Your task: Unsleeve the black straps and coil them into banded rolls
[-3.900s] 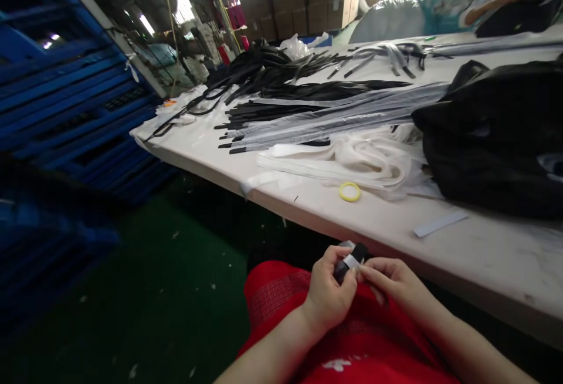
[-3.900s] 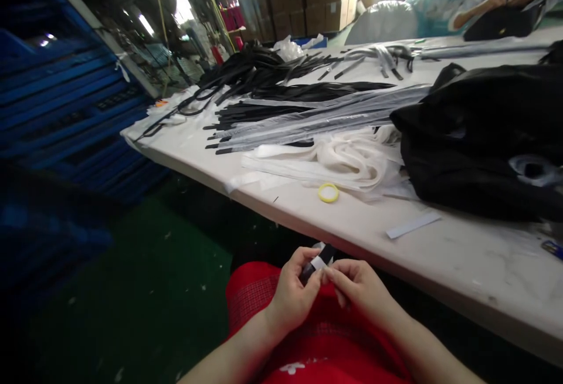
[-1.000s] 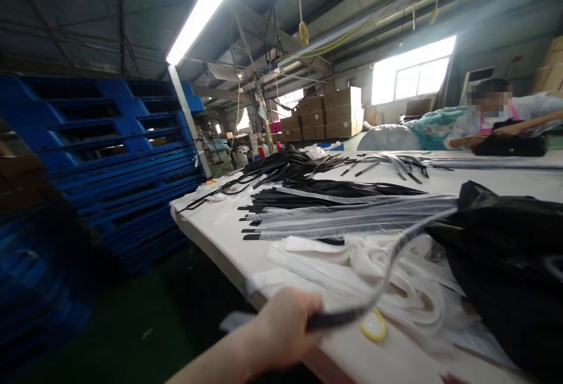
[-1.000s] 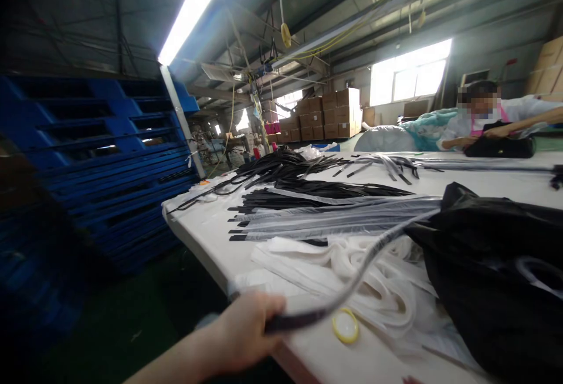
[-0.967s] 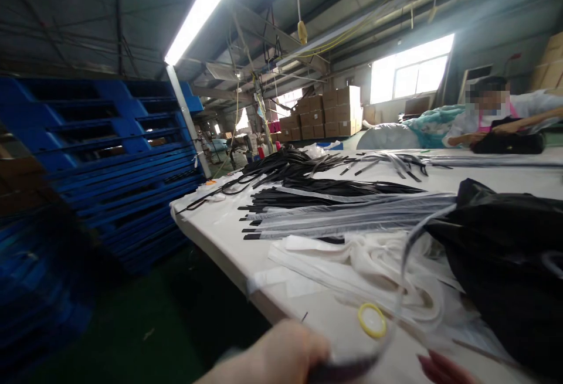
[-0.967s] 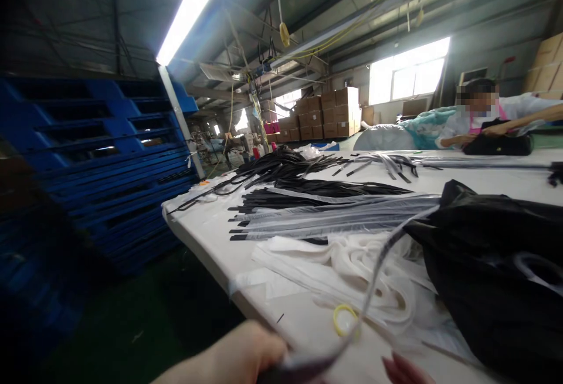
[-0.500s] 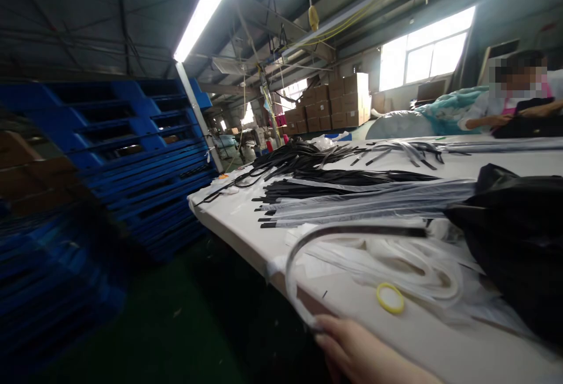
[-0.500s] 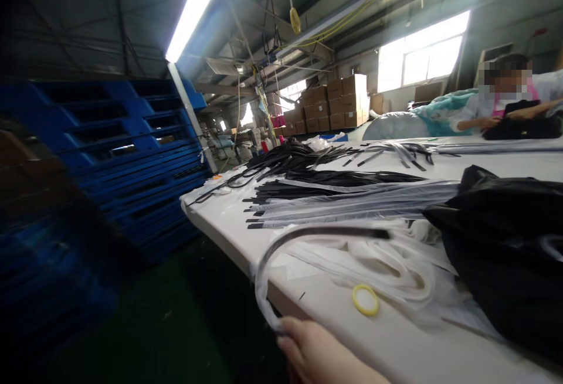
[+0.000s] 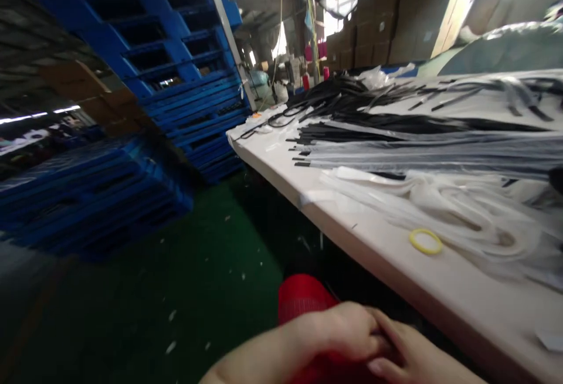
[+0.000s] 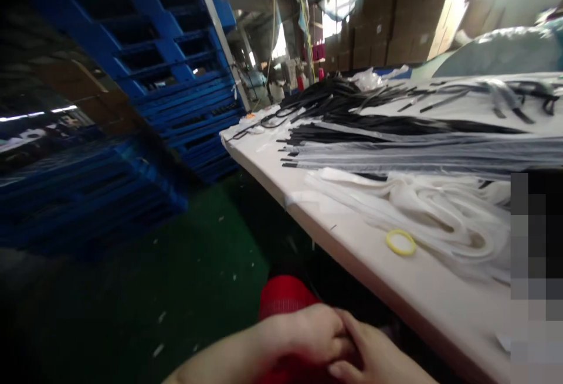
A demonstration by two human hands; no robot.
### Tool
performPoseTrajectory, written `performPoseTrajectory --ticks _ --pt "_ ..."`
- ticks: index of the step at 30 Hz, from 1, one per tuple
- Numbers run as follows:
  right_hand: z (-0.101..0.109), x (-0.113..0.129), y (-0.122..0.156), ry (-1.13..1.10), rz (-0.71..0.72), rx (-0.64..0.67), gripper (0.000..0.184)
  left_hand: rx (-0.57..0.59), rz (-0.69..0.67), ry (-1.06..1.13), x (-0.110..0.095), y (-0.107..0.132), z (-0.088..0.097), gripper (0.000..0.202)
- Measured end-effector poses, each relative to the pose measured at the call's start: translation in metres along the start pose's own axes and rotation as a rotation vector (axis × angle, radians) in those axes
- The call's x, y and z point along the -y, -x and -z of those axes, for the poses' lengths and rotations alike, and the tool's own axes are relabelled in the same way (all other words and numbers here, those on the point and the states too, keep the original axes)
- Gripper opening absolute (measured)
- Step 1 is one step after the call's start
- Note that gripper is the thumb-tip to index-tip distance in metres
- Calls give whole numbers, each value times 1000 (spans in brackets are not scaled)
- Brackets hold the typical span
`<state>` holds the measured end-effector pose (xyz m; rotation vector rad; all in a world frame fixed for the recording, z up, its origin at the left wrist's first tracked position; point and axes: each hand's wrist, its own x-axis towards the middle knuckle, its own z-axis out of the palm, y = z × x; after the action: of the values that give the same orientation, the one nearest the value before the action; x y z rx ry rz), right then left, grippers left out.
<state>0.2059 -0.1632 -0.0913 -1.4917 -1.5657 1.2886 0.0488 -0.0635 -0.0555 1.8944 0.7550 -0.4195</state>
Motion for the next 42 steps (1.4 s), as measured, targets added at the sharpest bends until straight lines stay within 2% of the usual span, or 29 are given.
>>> performPoseTrajectory --ticks 2,4,6,8,10,12,14,16,19,22,25,27,29,32,33,35,36,38,39,40,42 --pt "3 -13 -1 22 -29 64 39 168 -71 -72 5 -12 8 15" --pt "15 -38 2 52 -61 41 33 355 -83 31 23 -13 30 22" --pt "31 -68 9 101 -88 -28 34 534 20 121 49 -3 55 25" --pt "41 -91 14 200 -96 -101 37 635 148 213 71 11 72 27" --pt "37 -96 14 342 -60 -155 46 612 202 315 81 18 74 32" --pt "21 -85 7 438 30 -166 55 518 160 422 78 15 65 35" --pt "3 -68 -5 451 123 -144 49 441 83 557 68 6 51 39" --pt "-6 -57 -16 442 150 -163 44 423 34 671 61 -2 41 43" --pt "4 -65 -20 470 101 -272 44 450 51 737 63 -6 43 47" --pt "24 -85 -12 461 71 -343 44 556 91 705 76 1 55 49" --pt "37 -96 -3 404 29 -363 44 675 138 642 83 13 67 49" --pt "39 -95 -1 354 -7 -340 44 690 122 658 81 23 74 47" --pt "36 -85 -1 288 -26 -252 40 625 47 796 74 31 81 45" --pt "18 -59 -5 137 -51 -62 33 403 -142 1166 53 31 90 42" --pt "9 -47 -7 80 -63 -12 37 286 -213 1295 44 26 90 39" --pt "-8 -21 -12 -21 -76 57 47 -35 -372 1448 26 10 85 29" --pt "-15 -8 -15 -66 -64 80 50 -212 -444 1430 19 0 79 27" --pt "-19 15 -21 -199 -18 74 53 -478 -534 1162 9 -18 63 33" --pt "-16 23 -24 -287 7 46 53 -533 -546 955 6 -25 54 37" --pt "-10 29 -26 -376 29 8 54 -537 -540 740 4 -30 43 40" --pt "9 33 -31 -519 41 -87 56 -477 -517 408 2 -30 25 44"
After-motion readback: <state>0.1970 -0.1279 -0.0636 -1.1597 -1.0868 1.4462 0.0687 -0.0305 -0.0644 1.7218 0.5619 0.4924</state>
